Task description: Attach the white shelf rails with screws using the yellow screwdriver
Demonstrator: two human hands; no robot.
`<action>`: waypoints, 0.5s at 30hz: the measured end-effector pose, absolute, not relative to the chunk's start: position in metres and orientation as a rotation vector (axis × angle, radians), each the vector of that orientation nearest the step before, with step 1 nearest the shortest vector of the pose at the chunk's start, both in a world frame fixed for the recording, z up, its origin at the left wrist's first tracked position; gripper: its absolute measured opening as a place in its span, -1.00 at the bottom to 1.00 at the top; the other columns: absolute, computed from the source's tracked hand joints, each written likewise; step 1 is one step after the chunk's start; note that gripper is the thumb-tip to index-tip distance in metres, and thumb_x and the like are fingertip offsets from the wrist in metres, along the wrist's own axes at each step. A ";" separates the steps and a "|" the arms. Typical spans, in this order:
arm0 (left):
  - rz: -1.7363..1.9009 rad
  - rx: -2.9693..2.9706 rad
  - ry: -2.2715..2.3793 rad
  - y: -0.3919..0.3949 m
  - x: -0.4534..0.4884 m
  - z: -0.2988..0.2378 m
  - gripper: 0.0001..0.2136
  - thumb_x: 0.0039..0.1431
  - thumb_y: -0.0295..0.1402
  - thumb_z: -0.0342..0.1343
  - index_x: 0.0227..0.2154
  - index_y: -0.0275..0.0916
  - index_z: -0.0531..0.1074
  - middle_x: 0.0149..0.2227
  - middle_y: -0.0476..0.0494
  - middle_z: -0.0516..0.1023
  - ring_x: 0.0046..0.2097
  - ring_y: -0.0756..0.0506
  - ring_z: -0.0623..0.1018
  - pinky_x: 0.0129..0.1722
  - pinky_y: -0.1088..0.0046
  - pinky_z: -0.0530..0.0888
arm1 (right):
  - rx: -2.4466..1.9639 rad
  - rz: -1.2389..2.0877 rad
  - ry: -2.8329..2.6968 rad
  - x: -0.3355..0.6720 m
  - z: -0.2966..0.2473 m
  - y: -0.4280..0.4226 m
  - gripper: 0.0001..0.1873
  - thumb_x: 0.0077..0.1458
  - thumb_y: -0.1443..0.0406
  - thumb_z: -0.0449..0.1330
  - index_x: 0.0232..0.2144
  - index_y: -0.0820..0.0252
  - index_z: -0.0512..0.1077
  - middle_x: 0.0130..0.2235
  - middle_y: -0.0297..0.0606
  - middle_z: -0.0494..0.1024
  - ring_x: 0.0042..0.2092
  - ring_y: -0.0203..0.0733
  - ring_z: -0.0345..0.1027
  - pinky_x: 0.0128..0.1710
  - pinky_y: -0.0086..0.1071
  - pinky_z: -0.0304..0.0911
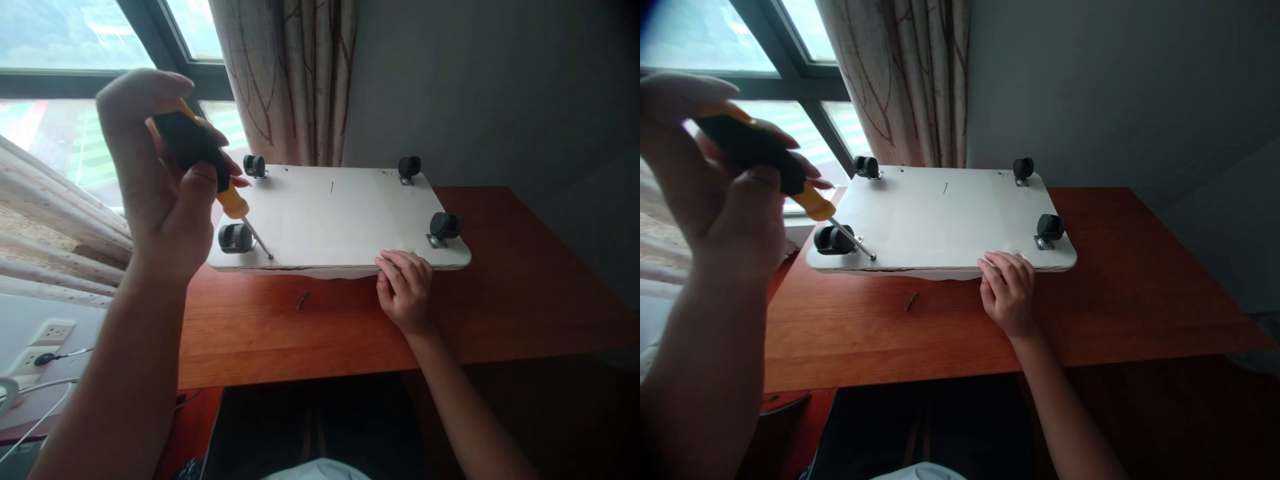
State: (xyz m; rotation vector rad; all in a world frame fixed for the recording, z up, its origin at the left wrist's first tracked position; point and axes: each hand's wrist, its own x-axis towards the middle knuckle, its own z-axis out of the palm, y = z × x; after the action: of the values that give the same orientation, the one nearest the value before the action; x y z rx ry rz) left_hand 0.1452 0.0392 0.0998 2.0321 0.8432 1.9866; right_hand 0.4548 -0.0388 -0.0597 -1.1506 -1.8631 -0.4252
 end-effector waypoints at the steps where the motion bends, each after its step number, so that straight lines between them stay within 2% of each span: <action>1: 1.985 2.107 0.806 0.042 0.144 0.100 -0.42 -0.05 0.12 0.34 0.01 0.05 0.41 -0.09 -0.01 0.37 -0.42 0.07 0.51 -0.46 0.43 0.60 | -1.149 -0.427 -1.867 0.455 -0.060 -0.039 -0.64 0.13 0.47 0.18 -0.03 0.09 0.45 -0.02 -0.20 0.59 0.06 -0.11 0.44 0.13 -0.14 0.22; 3: 1.980 2.250 0.775 0.050 0.139 0.099 -0.45 -0.02 0.08 0.35 0.00 0.00 0.40 -0.02 -0.02 0.33 -0.41 0.11 0.48 -0.46 0.49 0.56 | -1.147 -0.436 -1.866 0.456 -0.060 -0.039 -0.63 0.13 0.48 0.17 -0.03 0.10 0.45 -0.03 -0.19 0.59 0.06 -0.10 0.45 0.13 -0.14 0.22; 5: 2.000 2.302 0.772 0.059 0.134 0.098 -0.36 -0.10 0.09 0.40 0.00 -0.06 0.36 0.01 -0.04 0.32 -0.40 0.11 0.50 -0.44 0.48 0.57 | -1.147 -0.441 -1.859 0.455 -0.059 -0.039 -0.64 0.13 0.48 0.16 -0.04 0.09 0.45 -0.04 -0.20 0.59 0.05 -0.11 0.46 0.12 -0.14 0.22; 9: 2.064 2.182 0.736 0.067 0.130 0.094 -0.30 -0.12 0.13 0.38 0.01 -0.05 0.25 0.08 -0.07 0.24 -0.23 -0.03 0.61 -0.50 0.46 0.60 | -1.152 -0.432 -1.851 0.454 -0.058 -0.039 -0.63 0.13 0.48 0.15 -0.03 0.07 0.45 -0.04 -0.22 0.60 0.05 -0.13 0.46 0.13 -0.18 0.22; 12: 2.088 2.081 0.791 0.064 0.130 0.096 -0.26 -0.31 0.12 0.46 -0.11 -0.13 0.30 -0.07 -0.06 0.36 -0.06 -0.17 0.59 -0.33 0.33 0.66 | -1.166 -0.426 -1.853 0.455 -0.059 -0.039 -0.63 0.14 0.48 0.14 -0.03 0.07 0.45 -0.03 -0.21 0.59 0.06 -0.13 0.46 0.13 -0.18 0.21; 15: 1.989 2.188 0.806 0.063 0.126 0.100 -0.22 -0.37 0.15 0.45 -0.09 -0.22 0.42 -0.18 -0.07 0.38 -0.07 -0.18 0.58 -0.18 0.14 0.63 | -1.168 -0.419 -1.855 0.456 -0.060 -0.040 -0.62 0.13 0.48 0.14 -0.04 0.07 0.45 -0.03 -0.22 0.59 0.06 -0.14 0.46 0.14 -0.19 0.21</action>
State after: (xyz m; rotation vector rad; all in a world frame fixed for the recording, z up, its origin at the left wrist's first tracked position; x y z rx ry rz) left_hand 0.1263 0.0631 0.1004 2.1885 0.8059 1.9887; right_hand 0.4558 -0.0397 -0.0595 -1.1676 -1.8551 -0.4187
